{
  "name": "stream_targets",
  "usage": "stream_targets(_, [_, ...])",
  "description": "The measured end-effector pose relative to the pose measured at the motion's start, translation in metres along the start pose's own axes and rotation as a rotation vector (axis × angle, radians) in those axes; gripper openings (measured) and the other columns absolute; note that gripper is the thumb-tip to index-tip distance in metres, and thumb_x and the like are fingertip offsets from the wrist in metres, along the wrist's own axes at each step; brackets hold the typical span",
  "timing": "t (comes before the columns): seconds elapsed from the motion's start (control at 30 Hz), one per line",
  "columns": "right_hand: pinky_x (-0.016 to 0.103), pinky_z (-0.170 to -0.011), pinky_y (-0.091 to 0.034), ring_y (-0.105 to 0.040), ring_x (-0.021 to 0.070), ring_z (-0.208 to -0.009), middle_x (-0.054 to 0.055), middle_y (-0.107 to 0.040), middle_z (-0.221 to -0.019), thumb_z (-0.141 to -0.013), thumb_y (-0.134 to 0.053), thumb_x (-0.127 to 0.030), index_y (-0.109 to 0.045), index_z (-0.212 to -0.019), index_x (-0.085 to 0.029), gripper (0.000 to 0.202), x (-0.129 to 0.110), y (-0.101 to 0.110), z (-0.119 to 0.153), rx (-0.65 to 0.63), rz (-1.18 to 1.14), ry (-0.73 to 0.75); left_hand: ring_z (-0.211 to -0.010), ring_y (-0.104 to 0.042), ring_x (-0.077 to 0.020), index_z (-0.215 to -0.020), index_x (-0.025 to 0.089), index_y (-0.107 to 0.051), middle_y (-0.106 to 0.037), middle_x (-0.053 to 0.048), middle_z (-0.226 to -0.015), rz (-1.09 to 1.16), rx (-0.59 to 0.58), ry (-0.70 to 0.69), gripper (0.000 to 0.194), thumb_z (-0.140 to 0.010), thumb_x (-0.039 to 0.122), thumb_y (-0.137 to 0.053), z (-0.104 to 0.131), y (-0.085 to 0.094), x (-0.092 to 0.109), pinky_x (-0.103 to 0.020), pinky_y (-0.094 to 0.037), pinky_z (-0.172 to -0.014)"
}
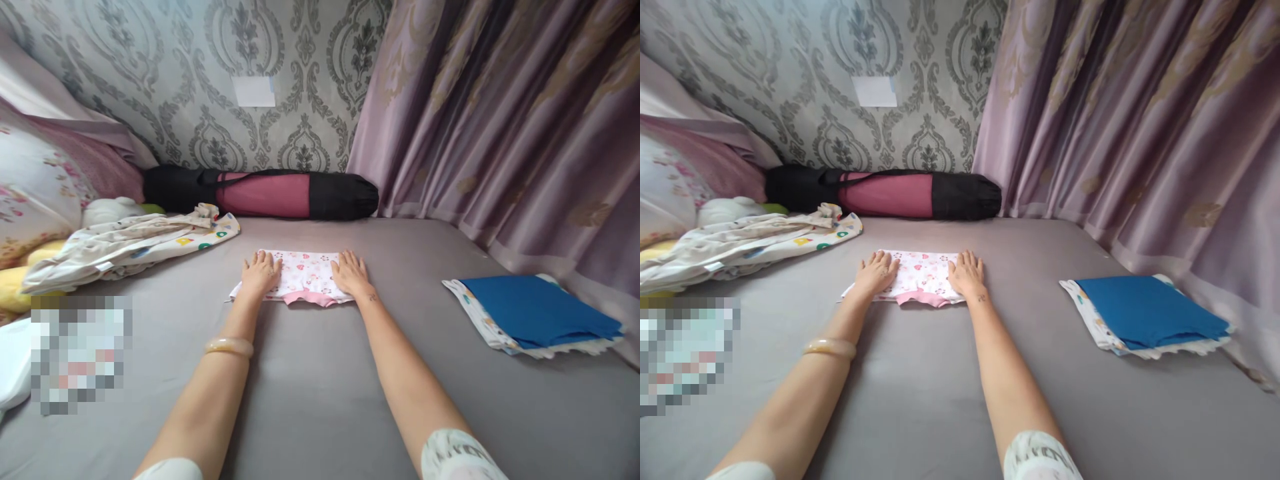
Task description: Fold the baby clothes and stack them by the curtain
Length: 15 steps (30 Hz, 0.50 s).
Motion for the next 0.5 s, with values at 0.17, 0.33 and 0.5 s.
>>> stream_targets(0.17, [0.044,-0.117,-0.011,-0.017,0.0249,-0.146,0.013,-0.025,-0.158,-0.100,-0.016,-0.041,-0.031,-0.149,-0.006,0.063,0.003,-0.007,-0.002,-0.009,-0.008,-0.011,-0.145,-0.020,-0.0353,-0.145,0.010,-0.036,-0.025,-0.018,-0.157,0.051,-0.063,0.013,0.064,-0.096,0.048,-0.019,-0.003,-0.007,-0.005,-0.057,-0.019,-0.114])
stream_targets(0.33, [0.043,-0.117,-0.014,-0.015,0.0232,-0.147,0.011,-0.022,-0.159,-0.099,-0.014,-0.043,-0.030,-0.150,-0.009,0.063,0.003,-0.004,-0.002,-0.056,-0.002,-0.029,-0.145,-0.020,-0.0349,-0.139,0.015,-0.044,-0.027,-0.016,-0.157,0.108,-0.101,0.019,0.060,-0.096,0.050,-0.022,-0.005,-0.003,-0.006,-0.058,-0.019,-0.114])
stream_targets(0.5, [0.049,-0.117,-0.001,-0.011,0.0229,-0.148,0.012,-0.020,-0.160,-0.100,-0.014,-0.043,-0.030,-0.150,-0.012,0.062,-0.006,0.006,0.000,-0.042,0.047,0.031,-0.147,-0.018,-0.0315,-0.137,0.019,-0.047,-0.034,-0.013,-0.154,0.231,-0.043,0.036,0.055,-0.096,0.046,-0.022,-0.007,0.017,-0.011,-0.061,-0.015,-0.114])
Point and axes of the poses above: each hand's wrist, its own z-axis away from the middle knuckle, its own y-axis out of the back of the hand, x = y × z, the point moved 4 cm from there along -z, towards the middle knuckle
